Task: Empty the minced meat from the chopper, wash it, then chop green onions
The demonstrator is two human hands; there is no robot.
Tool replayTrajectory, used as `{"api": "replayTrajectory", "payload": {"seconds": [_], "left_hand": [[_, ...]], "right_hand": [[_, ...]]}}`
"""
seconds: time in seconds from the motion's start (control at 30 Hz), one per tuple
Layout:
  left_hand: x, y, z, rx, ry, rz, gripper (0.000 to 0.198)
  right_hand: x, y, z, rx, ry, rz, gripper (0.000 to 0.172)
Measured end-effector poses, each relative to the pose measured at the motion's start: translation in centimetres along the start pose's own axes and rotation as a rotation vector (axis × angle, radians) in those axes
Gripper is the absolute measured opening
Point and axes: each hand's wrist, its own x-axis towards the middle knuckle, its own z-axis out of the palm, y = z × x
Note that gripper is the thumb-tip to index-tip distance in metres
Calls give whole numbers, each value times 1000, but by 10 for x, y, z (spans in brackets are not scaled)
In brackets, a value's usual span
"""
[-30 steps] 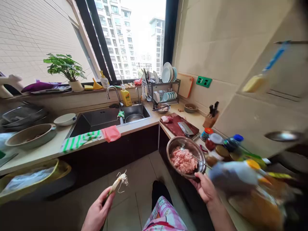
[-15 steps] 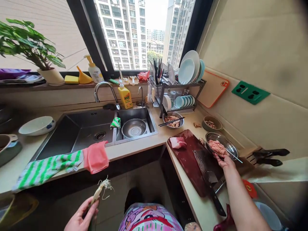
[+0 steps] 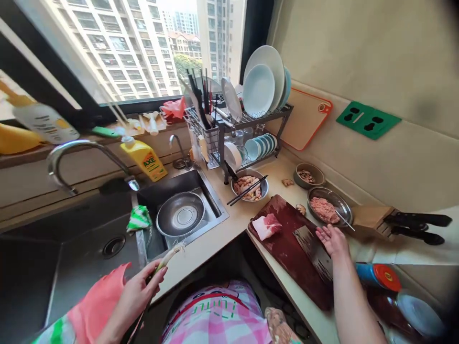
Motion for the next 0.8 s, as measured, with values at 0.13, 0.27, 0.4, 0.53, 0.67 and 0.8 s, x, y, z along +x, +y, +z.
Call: {"api": "replayTrajectory", "payload": {"seconds": [0.13, 0.27, 0.4, 0.53, 0.67, 0.8], "left_hand": [[37, 14, 9, 43, -119, -8, 79], [41, 32, 43, 80, -250, 57, 61], [20, 54, 91, 135, -378, 153, 35], [-9, 78, 150, 265, -556, 271, 18], [-42, 100, 216, 392, -739, 460, 15], [-75, 117, 265, 364, -884, 505, 23]], "right_hand": [[-61, 37, -49, -423, 104, -165, 45], [-99, 70, -111, -1202, -1, -415, 54], [-98, 81, -137, -1378, -165, -525, 58], [-108, 71, -128, -1364, -252, -579, 56], [-143, 56, -132, -1192, -162, -554, 57], [-183, 47, -155, -983, -121, -342, 57]]}}
